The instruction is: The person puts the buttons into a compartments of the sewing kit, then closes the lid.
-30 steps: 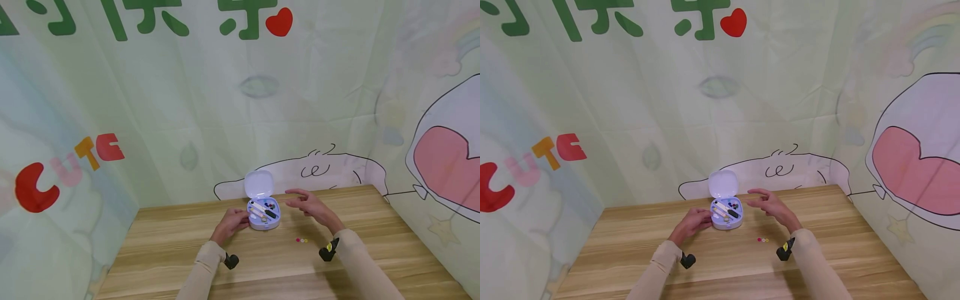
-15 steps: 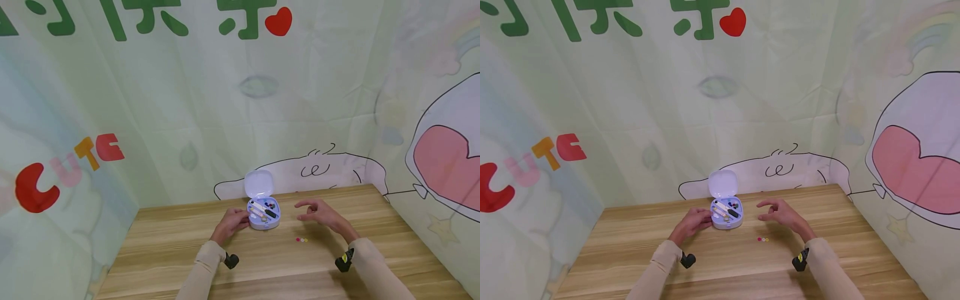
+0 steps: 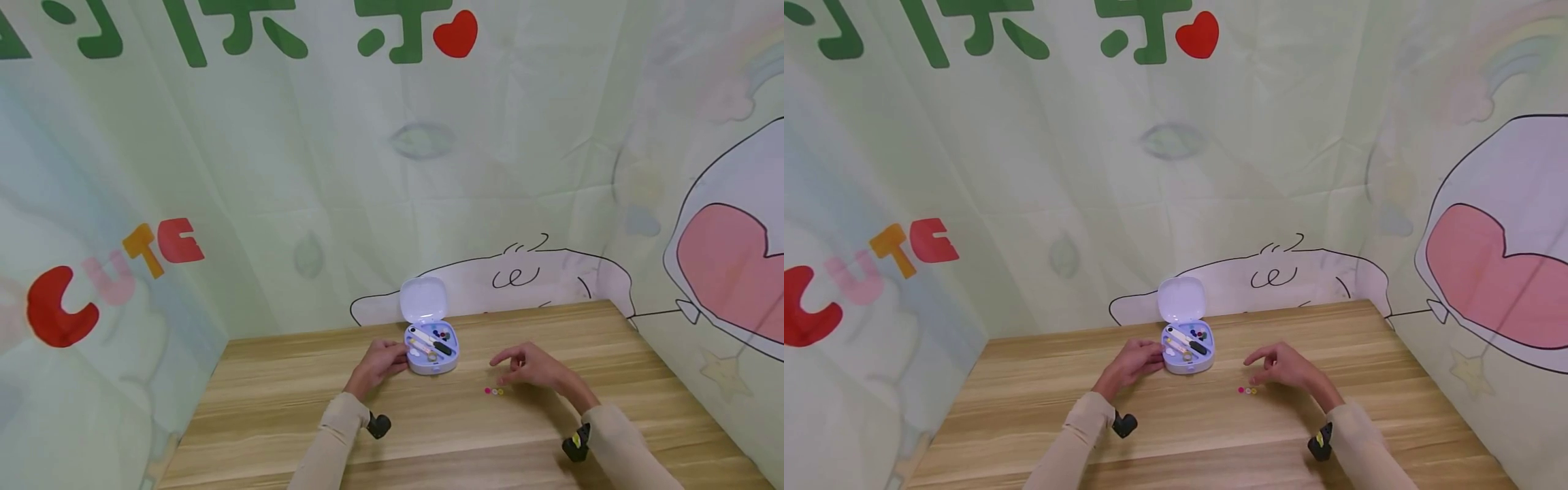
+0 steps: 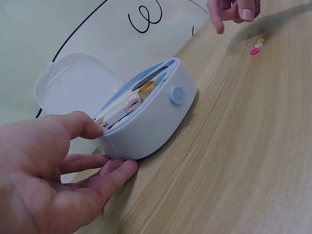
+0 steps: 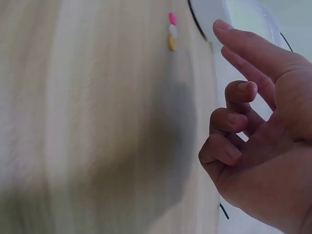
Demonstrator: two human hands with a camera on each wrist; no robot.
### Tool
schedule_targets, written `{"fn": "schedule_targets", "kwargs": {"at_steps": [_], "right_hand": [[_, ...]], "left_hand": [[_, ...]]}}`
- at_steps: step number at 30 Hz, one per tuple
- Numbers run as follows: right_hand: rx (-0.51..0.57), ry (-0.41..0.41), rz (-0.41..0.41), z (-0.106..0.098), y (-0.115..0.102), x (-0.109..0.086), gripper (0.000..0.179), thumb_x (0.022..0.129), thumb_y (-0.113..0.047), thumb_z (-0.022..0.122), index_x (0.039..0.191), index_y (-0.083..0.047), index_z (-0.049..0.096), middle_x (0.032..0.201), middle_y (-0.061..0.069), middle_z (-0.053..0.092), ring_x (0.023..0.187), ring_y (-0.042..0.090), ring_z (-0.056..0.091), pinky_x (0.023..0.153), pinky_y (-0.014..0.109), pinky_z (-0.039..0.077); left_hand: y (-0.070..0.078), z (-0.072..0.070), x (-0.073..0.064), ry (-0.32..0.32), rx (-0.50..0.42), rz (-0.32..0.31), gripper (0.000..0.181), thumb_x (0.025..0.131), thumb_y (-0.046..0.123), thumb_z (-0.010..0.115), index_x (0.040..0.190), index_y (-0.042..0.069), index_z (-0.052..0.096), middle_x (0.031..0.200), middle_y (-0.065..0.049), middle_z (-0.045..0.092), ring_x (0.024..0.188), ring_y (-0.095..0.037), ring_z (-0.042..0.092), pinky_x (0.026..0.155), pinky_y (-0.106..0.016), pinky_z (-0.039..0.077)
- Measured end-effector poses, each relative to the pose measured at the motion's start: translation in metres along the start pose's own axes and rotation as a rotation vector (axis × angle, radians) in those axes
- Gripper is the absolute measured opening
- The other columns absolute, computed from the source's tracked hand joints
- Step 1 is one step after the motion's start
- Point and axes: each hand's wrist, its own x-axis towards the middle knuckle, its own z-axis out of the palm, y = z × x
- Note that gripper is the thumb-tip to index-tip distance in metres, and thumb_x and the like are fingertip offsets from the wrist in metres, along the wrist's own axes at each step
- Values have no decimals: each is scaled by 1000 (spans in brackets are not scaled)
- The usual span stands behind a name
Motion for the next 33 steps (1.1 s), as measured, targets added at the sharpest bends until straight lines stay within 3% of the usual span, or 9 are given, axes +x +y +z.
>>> {"fn": "schedule_targets", "kwargs": {"at_steps": [6, 11, 18, 27, 33], "right_hand": [[-21, -37, -33, 5, 4, -10, 25, 83, -14, 87, 107, -7, 81, 69, -5, 55, 63, 6, 46, 54, 18, 36], [-50, -29, -46, 11, 7, -13, 18, 83, -13, 87, 99, -9, 83, 82, -3, 71, 66, 5, 48, 54, 18, 37], [-76, 8, -69, 16, 8, -15, 12, 82, -9, 86, 93, -8, 83, 93, -1, 77, 71, 4, 51, 57, 18, 41], [-106, 41, -105, 18, 8, -12, 7, 82, -8, 87, 88, -10, 83, 87, -1, 77, 70, 1, 53, 57, 18, 42], [-133, 38, -92, 19, 11, -10, 7, 82, -7, 86, 83, -13, 82, 74, -11, 69, 65, 1, 49, 55, 17, 38]], "left_hand": [[2, 0, -1, 1, 9, 2, 30, 102, 4, 61, 124, -17, 61, 100, -16, 71, 87, -17, 67, 88, -36, 61], [1, 0, -1, -3, 12, 5, 32, 102, 4, 61, 125, -18, 60, 102, -17, 71, 88, -17, 67, 89, -37, 61], [1, 0, -1, 1, 17, 4, 32, 102, 4, 61, 125, -18, 61, 101, -17, 71, 88, -17, 67, 88, -36, 61], [0, 0, -1, 5, 18, 7, 31, 102, 4, 61, 124, -17, 61, 102, -17, 71, 87, -17, 67, 89, -37, 61], [1, 0, -2, 2, 25, 11, 32, 102, 5, 61, 125, -18, 60, 104, -19, 71, 88, -18, 67, 90, -38, 61]]}}
